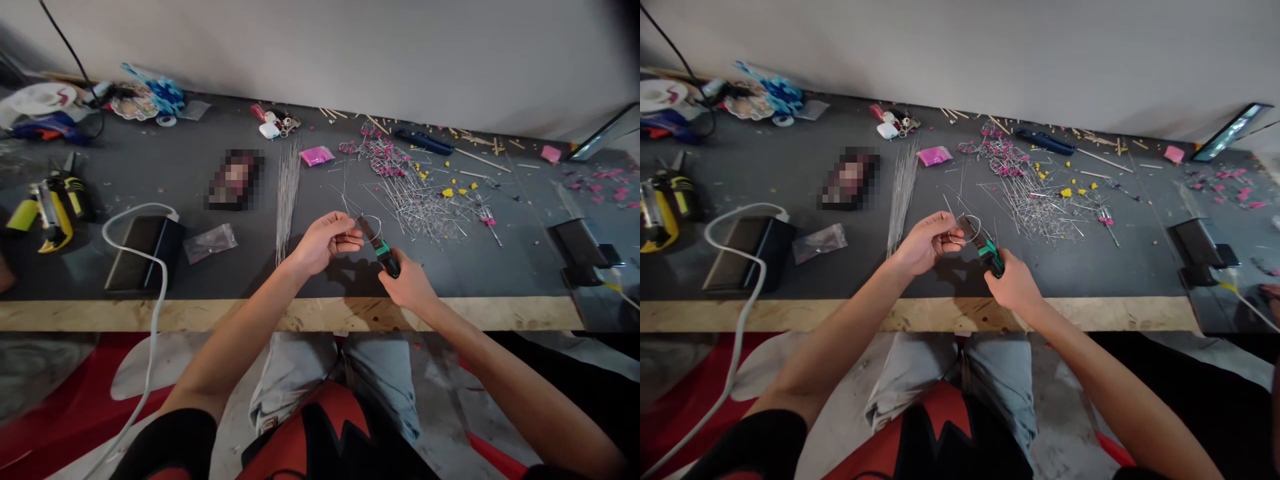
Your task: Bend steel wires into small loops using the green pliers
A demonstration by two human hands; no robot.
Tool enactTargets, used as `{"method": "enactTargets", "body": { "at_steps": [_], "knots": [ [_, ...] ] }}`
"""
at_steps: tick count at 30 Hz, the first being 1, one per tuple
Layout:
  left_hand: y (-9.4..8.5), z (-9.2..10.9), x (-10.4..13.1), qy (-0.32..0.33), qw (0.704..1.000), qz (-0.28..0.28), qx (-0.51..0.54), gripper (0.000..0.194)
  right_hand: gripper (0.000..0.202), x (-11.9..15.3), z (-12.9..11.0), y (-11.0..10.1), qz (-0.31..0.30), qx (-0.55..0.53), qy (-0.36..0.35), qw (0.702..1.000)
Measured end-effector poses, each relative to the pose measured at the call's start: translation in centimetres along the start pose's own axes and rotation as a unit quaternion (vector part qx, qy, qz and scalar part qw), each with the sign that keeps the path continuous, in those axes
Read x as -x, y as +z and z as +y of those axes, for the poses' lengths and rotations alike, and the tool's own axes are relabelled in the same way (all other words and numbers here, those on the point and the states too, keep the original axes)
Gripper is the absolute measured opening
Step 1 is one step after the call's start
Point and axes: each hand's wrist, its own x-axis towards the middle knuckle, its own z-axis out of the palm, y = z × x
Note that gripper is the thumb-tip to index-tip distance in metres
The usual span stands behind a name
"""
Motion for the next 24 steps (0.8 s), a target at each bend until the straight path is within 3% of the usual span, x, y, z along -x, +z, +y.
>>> {"method": "enactTargets", "body": {
  "at_steps": [5, 11, 19, 24],
  "knots": [
    [-0.2, 0.2, -0.2, -0.031, 0.999, 0.012, 0.025, 0.016, 0.029, 0.1, 0.0, -0.1, -0.01, -0.007, -0.006, 1.0],
    [-0.8, 0.2, -0.4, -0.036, 0.999, -0.018, -0.009, 0.007, 0.025, 0.0, 0.1, -0.1, -0.015, -0.011, -0.008, 1.0],
    [-0.5, -0.6, -0.5, 0.097, 0.991, 0.027, -0.091, 0.008, 0.023, -0.2, 0.2, -0.2, -0.037, -0.019, -0.004, 0.999],
    [-0.1, -0.9, -0.4, 0.196, 0.957, 0.08, -0.197, 0.006, 0.026, -0.2, 0.1, -0.4, -0.045, -0.02, -0.001, 0.999]
  ]
}}
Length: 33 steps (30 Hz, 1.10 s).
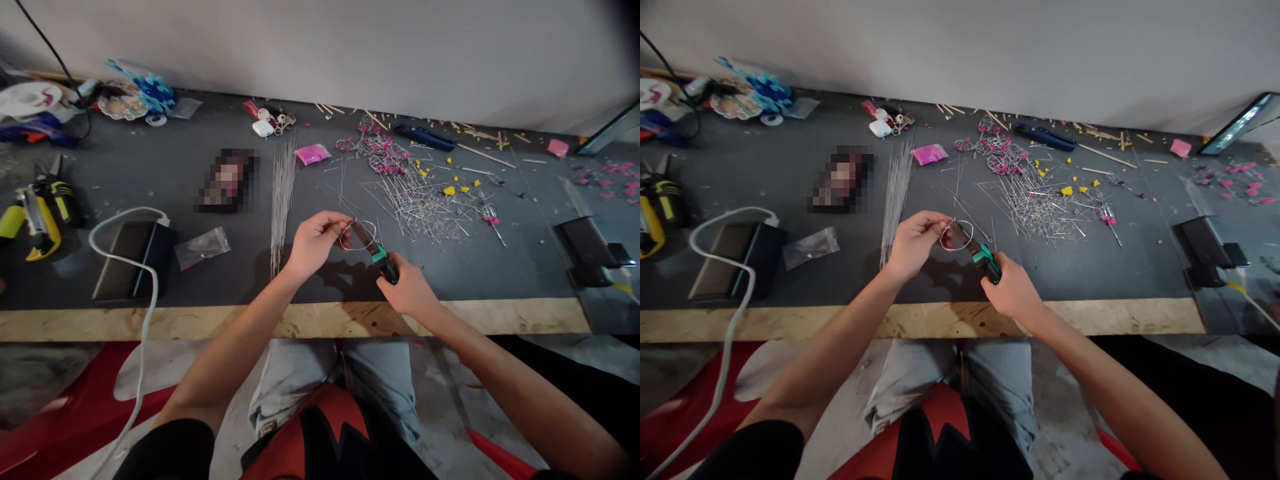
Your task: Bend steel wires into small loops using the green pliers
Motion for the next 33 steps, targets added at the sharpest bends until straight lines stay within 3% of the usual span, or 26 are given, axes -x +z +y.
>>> {"method": "enactTargets", "body": {
  "at_steps": [6, 14, 20, 23, 25, 30, 33],
  "knots": [
    [0.0, -0.7, 0.1, 0.164, 0.974, 0.051, -0.151, 0.01, 0.029, 0.1, -0.2, -0.3, -0.009, 0.003, 0.003, 1.0],
    [-0.9, -1.6, -0.4, 0.325, 0.904, 0.043, -0.274, 0.019, 0.02, -0.2, -0.3, -0.5, -0.034, -0.001, 0.007, 0.999],
    [-1.5, -1.5, -0.6, 0.406, 0.831, 0.036, -0.38, 0.026, 0.013, -0.6, -0.3, -0.8, -0.057, 0.006, 0.023, 0.998],
    [-1.7, -1.4, -0.6, 0.414, 0.81, 0.041, -0.414, 0.027, 0.014, -0.7, -0.3, -0.8, -0.058, 0.002, 0.024, 0.998],
    [-1.7, -1.3, -0.5, 0.398, 0.819, 0.034, -0.412, 0.025, 0.016, -0.7, -0.4, -0.8, -0.057, -0.002, 0.025, 0.998],
    [-1.2, -0.8, -0.5, 0.295, 0.899, 0.011, -0.324, 0.021, 0.012, -0.8, -0.4, -0.7, -0.056, -0.001, 0.031, 0.998],
    [-1.1, -0.2, -0.4, 0.25, 0.92, 0.001, -0.301, 0.02, 0.01, -0.8, -0.3, -0.7, -0.051, 0.001, 0.032, 0.998]
  ]
}}
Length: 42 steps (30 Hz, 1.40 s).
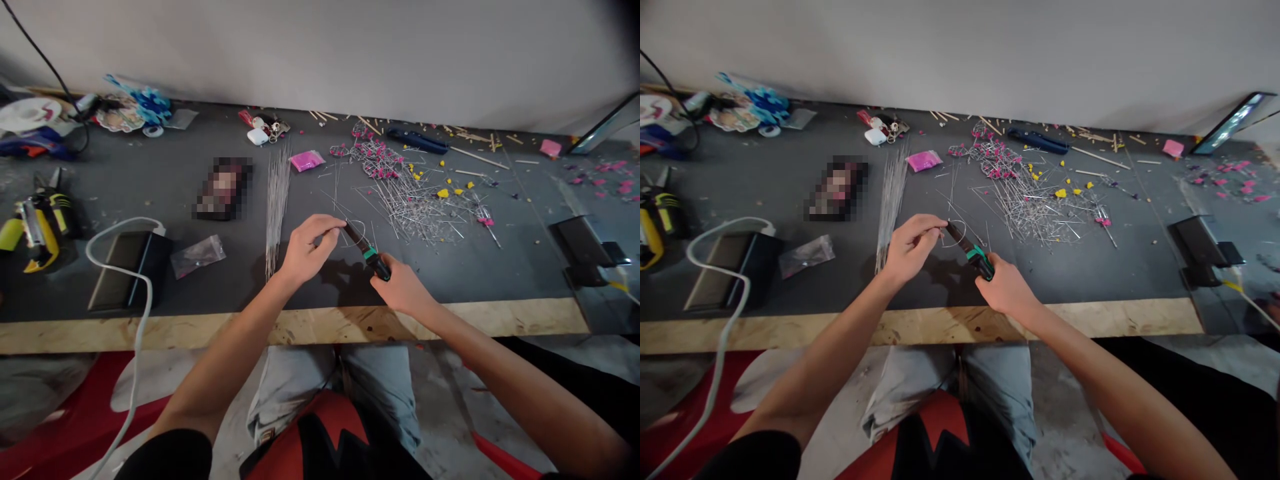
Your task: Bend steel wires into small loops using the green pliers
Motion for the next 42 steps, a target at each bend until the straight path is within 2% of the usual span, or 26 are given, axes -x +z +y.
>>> {"method": "enactTargets", "body": {
  "at_steps": [3, 9, 18, 26, 31, 33, 35, 37, 40, 42],
  "knots": [
    [-0.7, 0.3, -0.3, -0.008, 1.0, -0.021, -0.014, 0.018, 0.009, 0.0, 0.0, 0.0, 0.003, -0.001, 0.002, 1.0],
    [-1.9, 0.2, -0.8, -0.035, 0.992, -0.116, 0.038, 0.019, 0.014, 0.1, -0.1, 0.0, -0.004, -0.009, 0.008, 1.0],
    [-1.8, 0.4, -1.0, -0.116, 0.982, -0.104, 0.103, 0.017, 0.011, 0.1, -0.1, 0.0, -0.005, 0.0, -0.004, 1.0],
    [-1.2, -0.4, -0.6, -0.106, 0.987, -0.069, 0.099, 0.007, 0.013, 0.2, -0.3, -0.2, -0.008, -0.01, -0.002, 1.0],
    [-1.0, -0.3, -0.7, -0.109, 0.988, -0.047, 0.098, 0.009, 0.014, 0.3, -0.2, -0.2, -0.002, -0.019, -0.002, 1.0],
    [-0.9, -0.2, -0.8, -0.111, 0.985, -0.045, 0.121, 0.014, 0.016, 0.3, -0.2, -0.3, 0.0, -0.022, -0.004, 1.0],
    [-0.8, -0.2, -1.0, -0.124, 0.98, -0.05, 0.147, 0.032, 0.018, 0.3, -0.2, -0.3, 0.0, -0.026, -0.006, 1.0],
    [-0.8, -0.3, -1.0, -0.148, 0.974, -0.063, 0.159, 0.039, 0.019, 0.3, -0.2, -0.2, -0.002, -0.028, -0.005, 1.0],
    [-0.8, -0.6, -1.0, -0.185, 0.966, -0.074, 0.167, 0.025, 0.018, 0.3, -0.3, -0.2, -0.003, -0.025, 0.004, 1.0],
    [-0.8, -0.7, -0.9, -0.195, 0.96, -0.078, 0.187, 0.023, 0.017, 0.3, -0.2, -0.2, -0.001, -0.024, 0.004, 1.0]
  ]
}}
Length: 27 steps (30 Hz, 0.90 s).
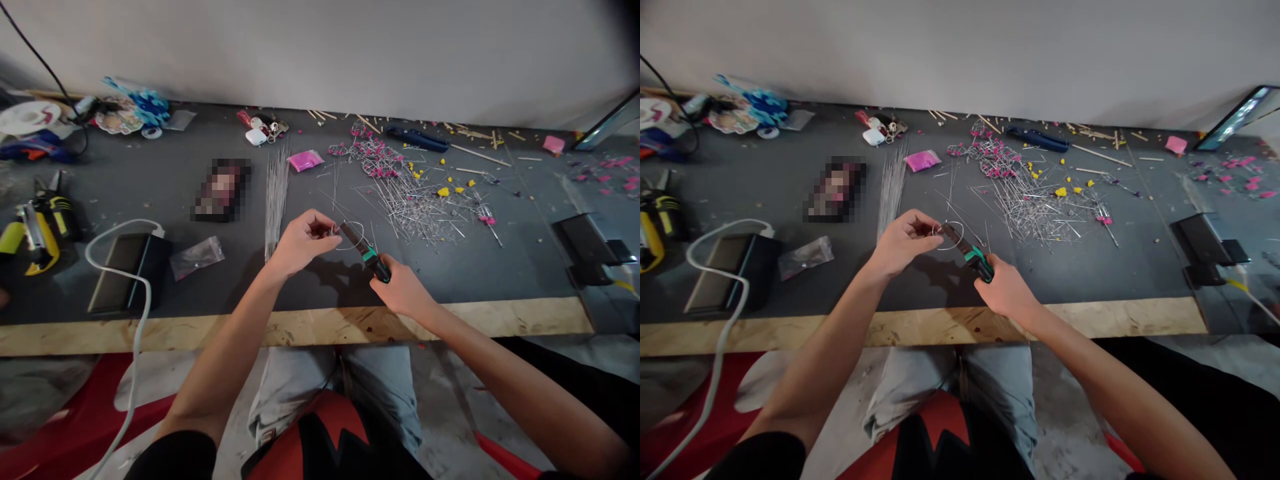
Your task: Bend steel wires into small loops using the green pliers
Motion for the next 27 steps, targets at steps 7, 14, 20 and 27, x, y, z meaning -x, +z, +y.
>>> {"method": "enactTargets", "body": {
  "at_steps": [7, 14, 20, 27],
  "knots": [
    [-0.07, 0.18, 0.03, -0.032, 0.993, -0.03, 0.108, 0.03, 0.013, 0.15, 0.12, 0.08, 0.003, -0.003, -0.004, 1.0],
    [0.14, 0.17, 0.15, -0.1, 0.975, -0.049, 0.195, 0.023, 0.017, 0.23, 0.08, 0.11, 0.008, -0.003, -0.008, 1.0],
    [0.77, 0.26, 0.27, -0.091, 0.976, -0.017, 0.199, 0.019, 0.019, 0.39, -0.14, 0.19, 0.009, 0.003, -0.018, 1.0],
    [0.73, -0.12, 0.3, -0.008, 0.996, 0.029, 0.084, 0.019, 0.022, 0.46, -0.34, 0.24, 0.008, 0.016, -0.016, 1.0]
  ]
}}
